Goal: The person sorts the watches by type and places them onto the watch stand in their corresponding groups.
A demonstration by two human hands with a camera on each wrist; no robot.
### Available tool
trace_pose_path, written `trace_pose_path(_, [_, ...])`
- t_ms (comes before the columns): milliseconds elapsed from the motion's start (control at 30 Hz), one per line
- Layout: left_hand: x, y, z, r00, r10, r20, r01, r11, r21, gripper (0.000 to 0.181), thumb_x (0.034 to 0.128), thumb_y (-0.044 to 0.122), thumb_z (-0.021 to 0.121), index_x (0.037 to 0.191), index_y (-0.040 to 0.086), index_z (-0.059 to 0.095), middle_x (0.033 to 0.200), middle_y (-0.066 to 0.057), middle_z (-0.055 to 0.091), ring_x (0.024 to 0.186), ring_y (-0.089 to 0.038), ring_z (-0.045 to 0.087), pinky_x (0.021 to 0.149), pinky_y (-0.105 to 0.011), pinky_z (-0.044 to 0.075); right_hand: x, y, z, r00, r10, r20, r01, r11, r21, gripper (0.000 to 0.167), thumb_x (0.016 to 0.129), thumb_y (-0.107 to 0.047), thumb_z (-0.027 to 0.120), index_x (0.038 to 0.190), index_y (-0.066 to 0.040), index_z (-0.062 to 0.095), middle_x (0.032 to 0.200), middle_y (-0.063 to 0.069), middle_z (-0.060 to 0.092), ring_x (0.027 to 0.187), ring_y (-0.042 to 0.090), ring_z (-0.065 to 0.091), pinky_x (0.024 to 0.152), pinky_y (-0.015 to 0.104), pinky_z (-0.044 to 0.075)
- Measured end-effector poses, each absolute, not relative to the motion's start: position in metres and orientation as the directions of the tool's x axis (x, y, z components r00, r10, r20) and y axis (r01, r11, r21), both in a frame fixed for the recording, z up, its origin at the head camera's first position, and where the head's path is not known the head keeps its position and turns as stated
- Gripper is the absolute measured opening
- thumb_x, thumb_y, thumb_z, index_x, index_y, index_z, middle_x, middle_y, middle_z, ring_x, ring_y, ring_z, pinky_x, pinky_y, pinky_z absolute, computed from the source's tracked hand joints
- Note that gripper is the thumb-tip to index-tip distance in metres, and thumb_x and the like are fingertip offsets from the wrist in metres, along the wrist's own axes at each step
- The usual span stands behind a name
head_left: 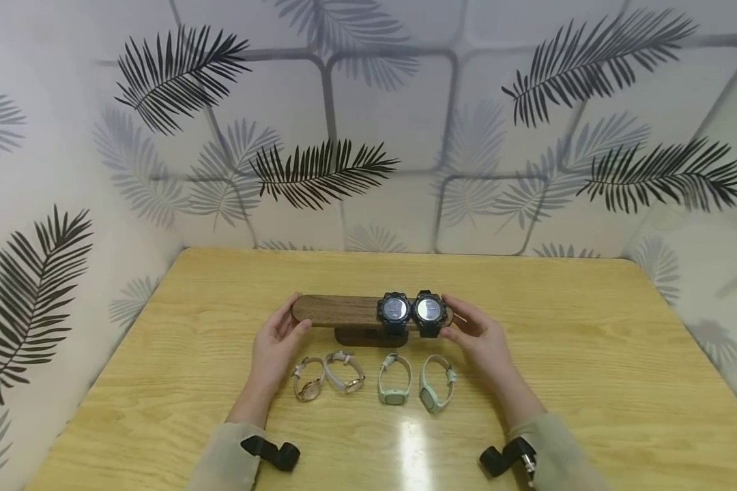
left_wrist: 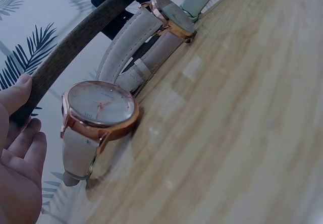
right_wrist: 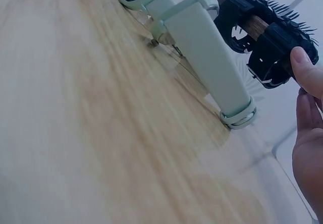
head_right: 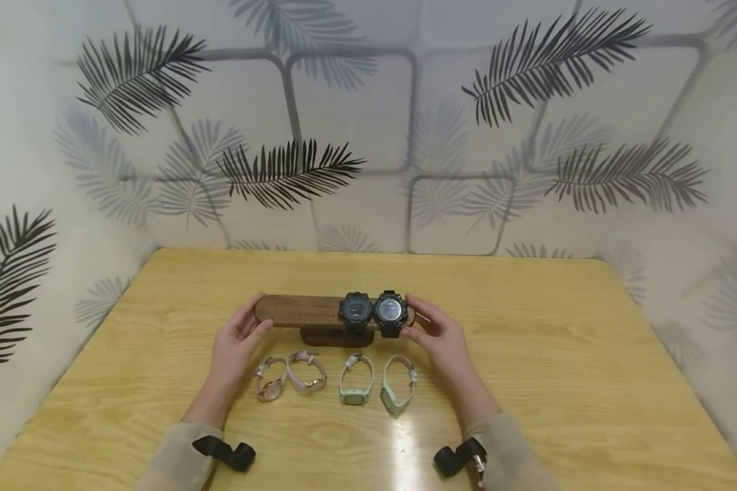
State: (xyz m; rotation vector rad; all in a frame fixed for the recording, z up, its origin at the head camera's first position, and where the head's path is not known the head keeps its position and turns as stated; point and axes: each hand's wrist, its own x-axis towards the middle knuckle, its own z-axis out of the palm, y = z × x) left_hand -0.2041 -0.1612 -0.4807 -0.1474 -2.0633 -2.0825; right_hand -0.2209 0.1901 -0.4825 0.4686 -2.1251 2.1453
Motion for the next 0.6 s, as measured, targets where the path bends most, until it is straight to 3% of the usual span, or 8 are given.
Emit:
trace_pose_path(300, [-0.202, -0.161, -0.480, -0.965, -0.112, 0.235, 0.236, 0.003, 0.972, 0.062, 0.0874, 0.009, 0.070, 0.143, 0.005, 0.041, 0.146, -0.007, 0.041, 0.133, -0.019, 0.039, 0.107, -0.023, 0.033, -0.219, 0.190, -0.485, -0.946, -0.163, 0.281, -0.280, -0.031, -0.959, 0.058, 0.081, 0.003, 0.072, 0.135, 0.002, 0.050, 0.142, 0.014, 0.046, 0.126, 0.032, 0.047, 0.099, 0.028, 0.043])
trace_pose_path(467, [-0.197, -0.163, -0.467, -0.941, -0.143, 0.306, 0.280, 0.178, 0.943, 0.060, 0.0861, 0.003, 0.070, 0.138, -0.001, 0.042, 0.139, -0.016, 0.040, 0.130, -0.028, 0.038, 0.109, -0.034, 0.034, -0.218, 0.189, -0.484, -0.951, -0.165, 0.263, -0.261, -0.036, -0.965, 0.059, 0.081, 0.001, 0.072, 0.135, 0.000, 0.050, 0.143, 0.012, 0.045, 0.128, 0.035, 0.044, 0.099, 0.027, 0.043])
trace_pose_path(600, [-0.187, -0.168, -0.455, -0.903, -0.128, 0.410, 0.347, 0.348, 0.871, 0.049, 0.0860, 0.003, 0.070, 0.130, -0.001, 0.050, 0.127, -0.017, 0.048, 0.117, -0.027, 0.045, 0.097, -0.042, 0.044, -0.218, 0.189, -0.482, -0.951, -0.161, 0.264, -0.262, -0.034, -0.964, 0.058, 0.081, 0.002, 0.072, 0.135, 0.001, 0.050, 0.144, 0.013, 0.044, 0.128, 0.036, 0.043, 0.099, 0.027, 0.042])
